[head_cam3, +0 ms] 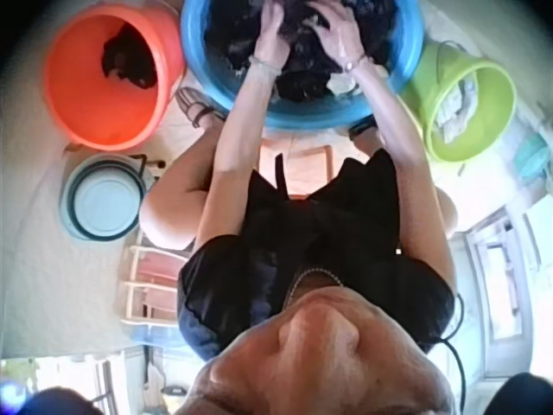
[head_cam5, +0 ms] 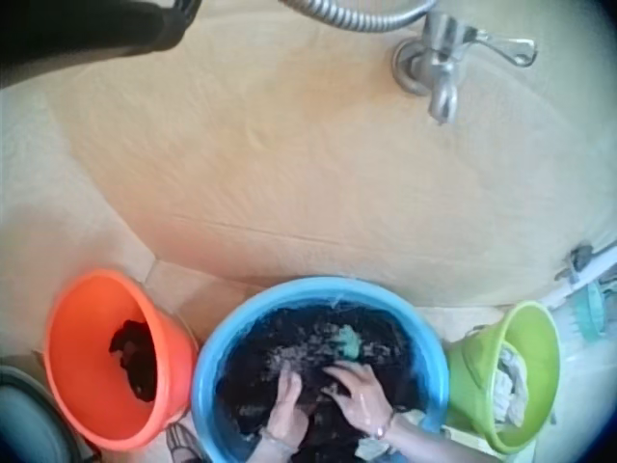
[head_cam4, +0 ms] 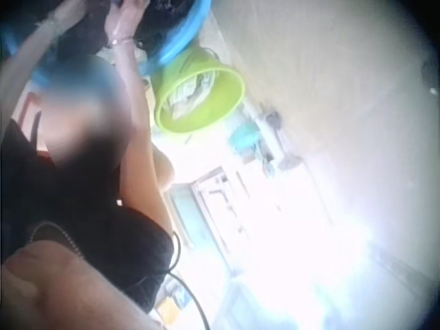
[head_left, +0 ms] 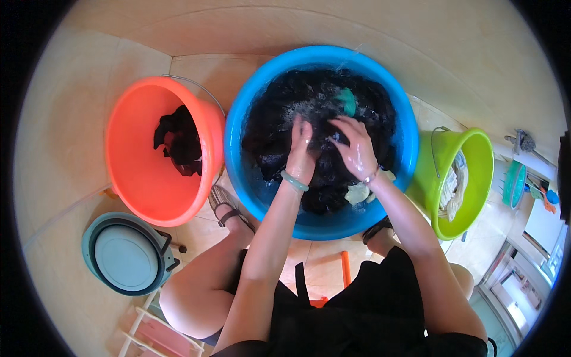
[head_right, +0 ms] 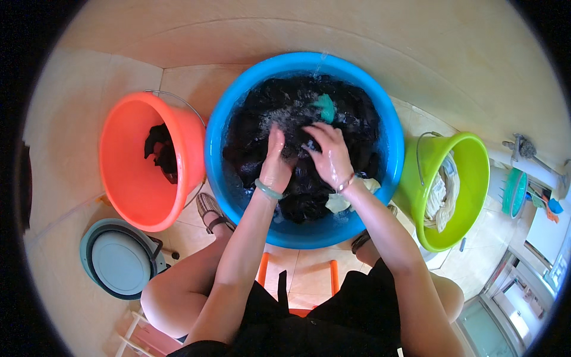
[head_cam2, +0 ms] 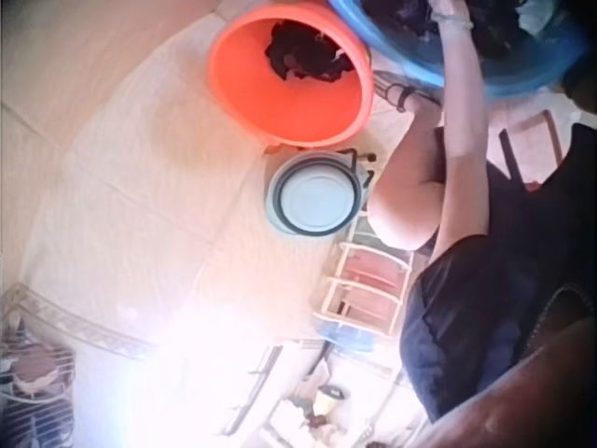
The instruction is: The person hand-washes various garments in a blue basin filled with soapy water, scrubbing and rinsing each item before transferring it to a green bucket. The person handles light-colored and dark-colored clothes, including a white shirt and dark pants, one at a time.
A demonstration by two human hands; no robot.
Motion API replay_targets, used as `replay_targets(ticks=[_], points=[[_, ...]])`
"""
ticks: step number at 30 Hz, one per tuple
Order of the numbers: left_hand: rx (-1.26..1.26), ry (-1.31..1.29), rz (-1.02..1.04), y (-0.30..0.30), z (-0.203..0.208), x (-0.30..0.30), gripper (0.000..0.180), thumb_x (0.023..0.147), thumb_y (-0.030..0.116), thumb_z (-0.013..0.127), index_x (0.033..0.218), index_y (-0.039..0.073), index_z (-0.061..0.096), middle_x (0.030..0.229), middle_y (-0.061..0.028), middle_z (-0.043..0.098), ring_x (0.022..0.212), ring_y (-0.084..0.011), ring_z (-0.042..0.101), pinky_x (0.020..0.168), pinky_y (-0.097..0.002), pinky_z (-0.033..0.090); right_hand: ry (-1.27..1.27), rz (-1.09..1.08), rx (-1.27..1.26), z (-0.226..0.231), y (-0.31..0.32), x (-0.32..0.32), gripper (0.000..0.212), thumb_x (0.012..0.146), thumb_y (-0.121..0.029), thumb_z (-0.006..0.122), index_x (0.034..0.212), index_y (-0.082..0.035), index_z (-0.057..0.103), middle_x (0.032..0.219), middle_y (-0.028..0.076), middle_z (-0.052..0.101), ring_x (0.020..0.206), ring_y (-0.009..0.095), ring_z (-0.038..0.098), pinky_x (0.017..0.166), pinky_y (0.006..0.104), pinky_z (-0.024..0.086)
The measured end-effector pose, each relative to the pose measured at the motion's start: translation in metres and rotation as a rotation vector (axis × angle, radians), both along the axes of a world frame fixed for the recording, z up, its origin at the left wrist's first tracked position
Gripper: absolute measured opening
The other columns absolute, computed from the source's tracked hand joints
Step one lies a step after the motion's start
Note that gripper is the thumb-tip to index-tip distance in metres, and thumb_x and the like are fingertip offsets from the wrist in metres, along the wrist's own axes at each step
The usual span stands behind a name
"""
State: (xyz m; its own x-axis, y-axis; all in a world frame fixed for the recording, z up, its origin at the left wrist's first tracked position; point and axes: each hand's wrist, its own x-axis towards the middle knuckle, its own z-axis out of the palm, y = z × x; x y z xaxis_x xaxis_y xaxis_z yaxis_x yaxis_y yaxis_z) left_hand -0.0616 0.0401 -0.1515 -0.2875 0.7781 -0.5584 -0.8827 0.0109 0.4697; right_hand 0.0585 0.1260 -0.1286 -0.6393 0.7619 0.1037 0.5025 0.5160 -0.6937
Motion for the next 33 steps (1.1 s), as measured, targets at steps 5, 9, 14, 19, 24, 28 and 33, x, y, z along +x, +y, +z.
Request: replay_targets(ticks=[5,9,14,19,24,28,33], points=[[0.088,-0.114,-0.073,-0.003,0.026,0.005,0.082,0.091,0.043,0.06,0.154,0.021,0.011,0.144,-0.0059,0.037,0.129,-0.0221,0.04,0.106,-0.0402,0.034,-0.045,0.441,0.091,0.103,-0.042,0.014,0.038,0.069,-0.003,0.068,0.106,-0.012,0.065,0.113,0.006,0.057,0.093,0.026,0.053,0.082,0.0337,0.05],[0.316,-0.246,-0.045,0.002,0.037,0.012,0.067,0.093,0.011,0.056,0.15,0.023,0.024,0.112,-0.0074,0.059,0.098,-0.0198,0.061,0.087,-0.0327,0.052,-0.134,0.48,0.222,0.132,-0.078,0.021,0.034,0.073,-0.014,0.063,0.107,-0.017,0.066,0.111,0.0,0.055,0.091,0.02,0.049,0.074,0.0316,0.048],[0.424,-0.442,-0.021,-0.011,0.035,0.037,0.058,0.094,0.009,0.05,0.146,0.015,0.027,0.106,-0.007,0.058,0.095,-0.0184,0.06,0.088,-0.0314,0.051,-0.019,0.244,0.422,0.138,-0.084,-0.008,0.04,0.063,-0.018,0.072,0.103,-0.02,0.071,0.103,-0.002,0.058,0.087,0.021,0.05,0.07,0.0348,0.044],[0.523,-0.68,0.055,-0.004,0.04,0.037,0.048,0.094,0.011,0.049,0.14,0.011,0.035,0.103,-0.0057,0.058,0.093,-0.018,0.06,0.087,-0.0308,0.051,0.227,0.097,0.435,0.124,-0.064,-0.024,0.02,0.058,-0.022,0.074,0.074,-0.018,0.062,0.083,-0.003,0.056,0.068,0.019,0.052,0.056,0.0318,0.041],[0.389,-0.508,0.265,-0.011,0.044,0.043,0.04,0.095,0.013,0.047,0.134,0.007,0.043,0.099,-0.0045,0.058,0.091,-0.0175,0.061,0.087,-0.0302,0.05,0.377,0.058,0.224,0.102,-0.041,-0.027,0.015,0.067,-0.001,0.073,0.069,-0.006,0.059,0.072,0.01,0.058,0.064,0.029,0.058,0.057,0.0337,0.048],[-0.189,0.242,0.174,-0.007,0.058,0.043,0.018,0.082,-0.003,0.054,0.093,0.006,0.064,0.092,-0.0001,0.061,0.089,-0.0121,0.057,0.085,-0.0254,0.045,0.05,-0.303,-0.102,0.033,0.005,0.0,0.016,0.082,-0.018,0.063,0.08,-0.003,0.064,0.079,0.018,0.063,0.074,0.037,0.063,0.065,0.0406,0.05],[-0.208,0.267,0.208,-0.007,0.02,0.034,0.031,0.082,0.004,0.063,0.111,0.015,0.062,0.107,-0.0021,0.061,0.101,-0.0134,0.053,0.087,-0.0308,0.044,-0.014,-0.351,0.015,-0.027,0.025,0.029,0.023,0.087,-0.028,0.064,0.097,-0.007,0.066,0.09,0.017,0.062,0.084,0.038,0.06,0.072,0.0427,0.05]])
